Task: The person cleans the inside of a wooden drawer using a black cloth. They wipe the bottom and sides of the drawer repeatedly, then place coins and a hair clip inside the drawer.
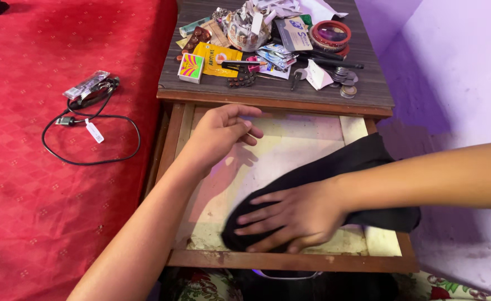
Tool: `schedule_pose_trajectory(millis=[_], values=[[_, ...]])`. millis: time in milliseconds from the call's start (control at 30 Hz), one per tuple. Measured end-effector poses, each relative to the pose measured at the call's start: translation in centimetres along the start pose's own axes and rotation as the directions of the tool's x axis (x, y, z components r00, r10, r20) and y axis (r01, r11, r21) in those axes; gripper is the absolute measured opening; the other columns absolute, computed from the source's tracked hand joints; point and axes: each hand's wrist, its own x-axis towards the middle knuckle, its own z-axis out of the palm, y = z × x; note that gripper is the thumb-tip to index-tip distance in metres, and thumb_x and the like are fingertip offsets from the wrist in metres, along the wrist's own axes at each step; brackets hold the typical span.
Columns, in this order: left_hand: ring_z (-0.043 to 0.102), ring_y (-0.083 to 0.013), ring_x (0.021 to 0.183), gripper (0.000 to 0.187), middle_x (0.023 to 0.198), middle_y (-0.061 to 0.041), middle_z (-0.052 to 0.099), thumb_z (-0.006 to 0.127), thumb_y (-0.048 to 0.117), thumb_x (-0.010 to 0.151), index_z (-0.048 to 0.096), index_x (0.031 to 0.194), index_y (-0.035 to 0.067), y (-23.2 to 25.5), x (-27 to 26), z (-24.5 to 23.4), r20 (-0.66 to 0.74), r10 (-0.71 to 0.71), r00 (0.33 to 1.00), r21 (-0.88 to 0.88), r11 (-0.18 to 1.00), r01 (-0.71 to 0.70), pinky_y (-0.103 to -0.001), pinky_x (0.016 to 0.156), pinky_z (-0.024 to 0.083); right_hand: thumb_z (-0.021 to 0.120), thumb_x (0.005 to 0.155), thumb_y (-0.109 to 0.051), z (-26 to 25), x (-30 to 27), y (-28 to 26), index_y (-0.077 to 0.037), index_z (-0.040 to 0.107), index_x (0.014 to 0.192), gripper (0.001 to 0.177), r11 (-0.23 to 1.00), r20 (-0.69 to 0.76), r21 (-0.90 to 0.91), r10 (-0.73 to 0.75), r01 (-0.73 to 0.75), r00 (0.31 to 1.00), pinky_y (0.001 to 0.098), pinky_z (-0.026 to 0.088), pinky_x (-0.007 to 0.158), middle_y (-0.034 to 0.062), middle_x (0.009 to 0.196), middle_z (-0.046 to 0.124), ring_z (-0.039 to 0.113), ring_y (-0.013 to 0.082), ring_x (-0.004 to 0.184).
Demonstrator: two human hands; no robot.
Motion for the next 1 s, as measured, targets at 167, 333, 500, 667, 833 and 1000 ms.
schedule_pose_trajectory(millis=[167, 333, 500, 667, 833, 1000], values=[[0.069, -0.0144, 0.084, 0.033, 0.097, -0.013, 0.075, 0.052, 0.004, 0.099, 0.063, 0.130, -0.002, -0.4, 0.5, -0.3, -0.088, 0.018, 0.996, -0.079, 0.997, -0.025, -0.028, 0.081, 0.058, 0.045, 0.103, -0.024, 0.3, 5.3, 1.4, -0.013, 0.045, 0.158, 0.056, 1.000, -0.179, -0.002, -0.003, 0.002, 0.984, 0.0578, 0.018, 0.136, 0.0136, 0.175, 0.030, 0.026, 0.0330, 0.166], [0.069, -0.0152, 0.084, 0.033, 0.098, -0.014, 0.075, 0.051, 0.004, 0.099, 0.062, 0.130, -0.003, -0.1, 0.4, -0.7, -0.161, 0.000, 0.987, -0.150, 0.988, -0.024, -0.029, 0.081, 0.057, 0.055, 0.090, -0.022, -0.1, 10.0, 2.7, -0.019, 0.052, 0.149, 0.060, 0.997, -0.293, -0.030, 0.061, -0.073, 0.954, 0.0588, 0.024, 0.129, 0.0138, 0.158, 0.044, 0.040, 0.0337, 0.152], [0.066, -0.0151, 0.080, 0.033, 0.097, -0.013, 0.072, 0.050, 0.006, 0.099, 0.062, 0.129, -0.001, -0.2, 0.0, -1.1, -0.218, -0.124, 0.968, -0.257, 0.964, 0.066, -0.037, 0.072, 0.059, 0.057, 0.088, -0.019, 0.2, 9.6, 3.5, -0.020, 0.055, 0.145, 0.058, 0.995, -0.414, -0.010, 0.089, -0.103, 0.906, 0.0563, 0.031, 0.125, 0.0141, 0.150, 0.051, 0.047, 0.0348, 0.145], [0.068, -0.0160, 0.091, 0.034, 0.110, -0.013, 0.072, 0.049, 0.008, 0.099, 0.064, 0.129, 0.000, -0.6, -0.3, -1.2, -0.226, -0.090, 0.970, -0.156, 0.986, 0.055, -0.031, 0.083, 0.055, 0.053, 0.087, -0.019, -0.2, 6.9, 9.0, -0.006, 0.064, 0.119, 0.036, 0.880, -0.542, 0.057, 0.424, -0.472, 0.726, 0.0498, 0.043, 0.110, 0.0182, 0.130, 0.065, 0.060, 0.0379, 0.125], [0.060, -0.0140, 0.101, 0.034, 0.123, -0.003, 0.066, 0.048, 0.018, 0.100, 0.062, 0.129, 0.009, -0.8, -0.4, -1.1, -0.315, -0.277, 0.908, -0.131, 0.960, 0.247, -0.031, 0.084, 0.049, 0.046, 0.096, -0.034, 2.3, -0.8, 12.3, 0.003, 0.047, 0.144, 0.060, 0.326, -0.687, -0.074, 0.668, -0.942, 0.285, 0.0612, 0.033, 0.101, 0.0333, 0.144, 0.048, 0.047, 0.0505, 0.127], [0.048, -0.0234, 0.090, 0.036, 0.104, -0.012, 0.066, 0.047, 0.021, 0.106, 0.071, 0.124, 0.001, -1.1, 0.0, -1.9, -0.351, -0.299, 0.887, -0.271, 0.940, 0.209, -0.042, 0.076, 0.040, 0.044, 0.099, -0.027, 5.1, -1.4, 7.1, -0.002, 0.042, 0.150, 0.057, 0.054, -0.611, 0.268, 0.781, -0.962, -0.126, 0.0549, 0.029, 0.122, 0.0274, 0.152, 0.044, 0.040, 0.0426, 0.143]])
